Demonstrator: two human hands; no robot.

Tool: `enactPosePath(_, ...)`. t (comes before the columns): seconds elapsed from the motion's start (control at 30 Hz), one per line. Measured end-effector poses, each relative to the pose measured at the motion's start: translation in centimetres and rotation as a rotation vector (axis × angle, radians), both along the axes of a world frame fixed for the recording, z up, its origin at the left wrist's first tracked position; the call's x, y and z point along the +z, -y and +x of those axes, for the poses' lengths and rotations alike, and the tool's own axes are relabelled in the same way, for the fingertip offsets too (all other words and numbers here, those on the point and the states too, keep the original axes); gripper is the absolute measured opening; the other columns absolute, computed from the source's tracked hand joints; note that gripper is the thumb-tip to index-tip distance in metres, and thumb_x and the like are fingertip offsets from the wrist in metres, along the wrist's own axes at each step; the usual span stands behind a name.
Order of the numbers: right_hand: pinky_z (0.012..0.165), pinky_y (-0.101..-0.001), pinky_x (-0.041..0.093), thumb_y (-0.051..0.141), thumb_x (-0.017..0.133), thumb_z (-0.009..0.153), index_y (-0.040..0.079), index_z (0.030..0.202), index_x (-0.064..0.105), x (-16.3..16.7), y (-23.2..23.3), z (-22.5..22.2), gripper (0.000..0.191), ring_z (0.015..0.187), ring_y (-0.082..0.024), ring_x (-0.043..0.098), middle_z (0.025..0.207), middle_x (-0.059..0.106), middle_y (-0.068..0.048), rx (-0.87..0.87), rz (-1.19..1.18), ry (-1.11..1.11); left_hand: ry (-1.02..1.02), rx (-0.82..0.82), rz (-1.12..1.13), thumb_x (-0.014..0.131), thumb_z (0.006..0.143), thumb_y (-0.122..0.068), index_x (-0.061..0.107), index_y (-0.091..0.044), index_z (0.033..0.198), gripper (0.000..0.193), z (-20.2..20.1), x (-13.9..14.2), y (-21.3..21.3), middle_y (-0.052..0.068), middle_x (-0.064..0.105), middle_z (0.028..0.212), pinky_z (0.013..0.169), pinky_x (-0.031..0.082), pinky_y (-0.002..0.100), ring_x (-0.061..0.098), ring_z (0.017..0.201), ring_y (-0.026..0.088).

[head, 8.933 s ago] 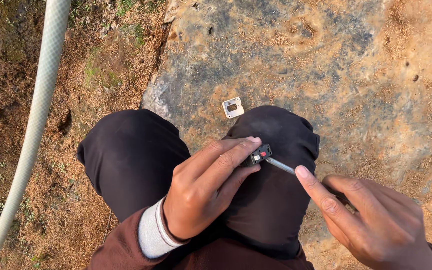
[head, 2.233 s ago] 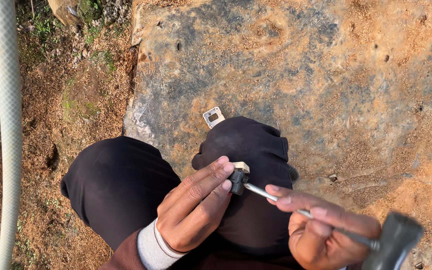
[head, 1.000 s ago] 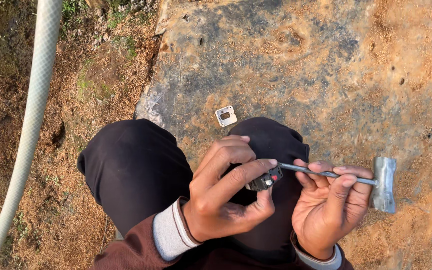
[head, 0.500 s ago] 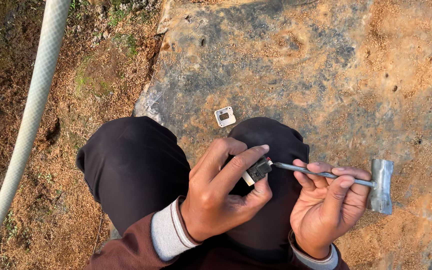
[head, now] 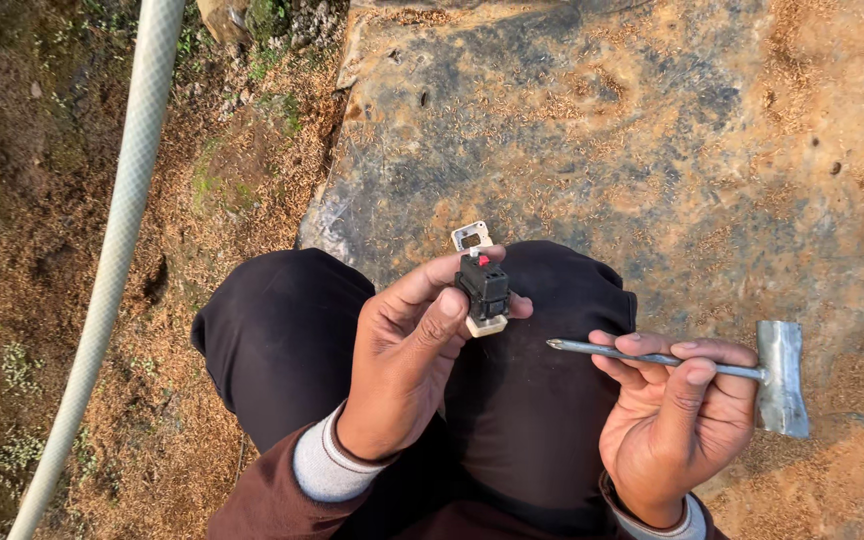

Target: The person disassembles a small electrical switch, removes the internal mechanism, and uses a metal tool to adjust or clean internal components. The person then reassembles the switch and continues to manipulate the internal parts with the tool.

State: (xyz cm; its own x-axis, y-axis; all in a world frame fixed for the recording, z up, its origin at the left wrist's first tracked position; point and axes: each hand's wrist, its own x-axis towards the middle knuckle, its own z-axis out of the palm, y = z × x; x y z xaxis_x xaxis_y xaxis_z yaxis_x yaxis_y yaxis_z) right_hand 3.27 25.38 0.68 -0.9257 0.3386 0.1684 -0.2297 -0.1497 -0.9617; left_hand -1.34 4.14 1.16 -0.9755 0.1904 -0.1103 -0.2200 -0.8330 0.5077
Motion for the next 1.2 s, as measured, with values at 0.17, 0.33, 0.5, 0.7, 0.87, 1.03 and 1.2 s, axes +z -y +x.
enactPosePath(0.17,0.083,-0.0438,0.067,0.015,0.047,0.124,-0.003,0.119,0.044,0.0,0.1,0.1,0.019,0.095,-0.032,0.076,0.100,0.069,-0.025,-0.007,0.008,0.013,0.033,-0.026,0.045,0.060,0.110,-0.020,0.054,0.010,0.145,0.046,0.3,-0.5,0.0,0.016,0.069,0.130,0.109,0.054,0.044,0.070,0.118,0.029)
enactPosePath(0.33,0.083,-0.0438,0.067,0.014,0.047,0.122,-0.003,0.118,0.044,0.0,0.0,0.2,0.018,0.095,-0.032,0.076,0.100,0.070,-0.025,0.005,-0.007,0.015,0.030,-0.038,0.040,0.058,0.113,-0.020,0.055,0.009,0.147,0.045,0.1,-0.1,0.1,0.017,0.070,0.125,0.112,0.053,0.043,0.070,0.120,0.029)
enactPosePath(0.5,0.081,-0.0426,0.067,0.014,0.046,0.123,-0.003,0.122,0.045,0.0,0.0,0.2,0.018,0.093,-0.031,0.076,0.098,0.070,-0.025,0.007,0.000,0.015,-0.058,0.074,-0.320,0.063,0.105,-0.013,0.060,0.009,0.138,0.040,0.3,0.9,0.1,0.013,0.064,0.120,0.104,0.056,0.038,0.070,0.112,0.026)
enactPosePath(0.7,0.081,-0.0414,0.066,0.014,0.045,0.124,-0.003,0.124,0.045,-0.2,0.0,0.2,0.017,0.092,-0.030,0.075,0.098,0.069,-0.024,0.015,-0.034,0.006,-0.369,0.200,-0.850,0.081,0.094,-0.002,0.060,0.002,0.143,0.053,0.9,2.2,-0.3,0.011,0.061,0.119,0.099,0.060,0.030,0.069,0.109,0.019)
enactPosePath(0.87,0.080,-0.0410,0.066,0.014,0.046,0.122,-0.003,0.124,0.045,-0.2,-0.2,0.2,0.017,0.091,-0.031,0.075,0.097,0.069,-0.023,0.019,-0.035,0.011,-0.464,0.263,-0.955,0.086,0.090,-0.003,0.062,0.002,0.137,0.053,0.6,2.2,-0.2,0.012,0.064,0.124,0.096,0.062,0.030,0.072,0.112,0.020)
enactPosePath(1.03,0.081,-0.0408,0.066,0.015,0.046,0.122,-0.003,0.124,0.044,-0.2,-0.2,0.3,0.018,0.091,-0.030,0.075,0.097,0.069,-0.023,0.020,-0.022,0.018,-0.547,0.307,-1.006,0.087,0.089,-0.004,0.065,0.000,0.133,0.050,0.4,2.3,-0.1,0.012,0.066,0.119,0.091,0.059,0.029,0.070,0.108,0.021)
enactPosePath(1.2,0.080,-0.0406,0.066,0.015,0.046,0.123,-0.003,0.123,0.045,-0.1,-0.2,0.1,0.018,0.091,-0.030,0.075,0.097,0.069,-0.023,0.028,-0.016,0.011,-0.543,0.283,-1.034,0.089,0.087,-0.008,0.067,-0.002,0.130,0.049,0.4,2.3,0.0,0.011,0.067,0.120,0.087,0.060,0.026,0.072,0.109,0.021)
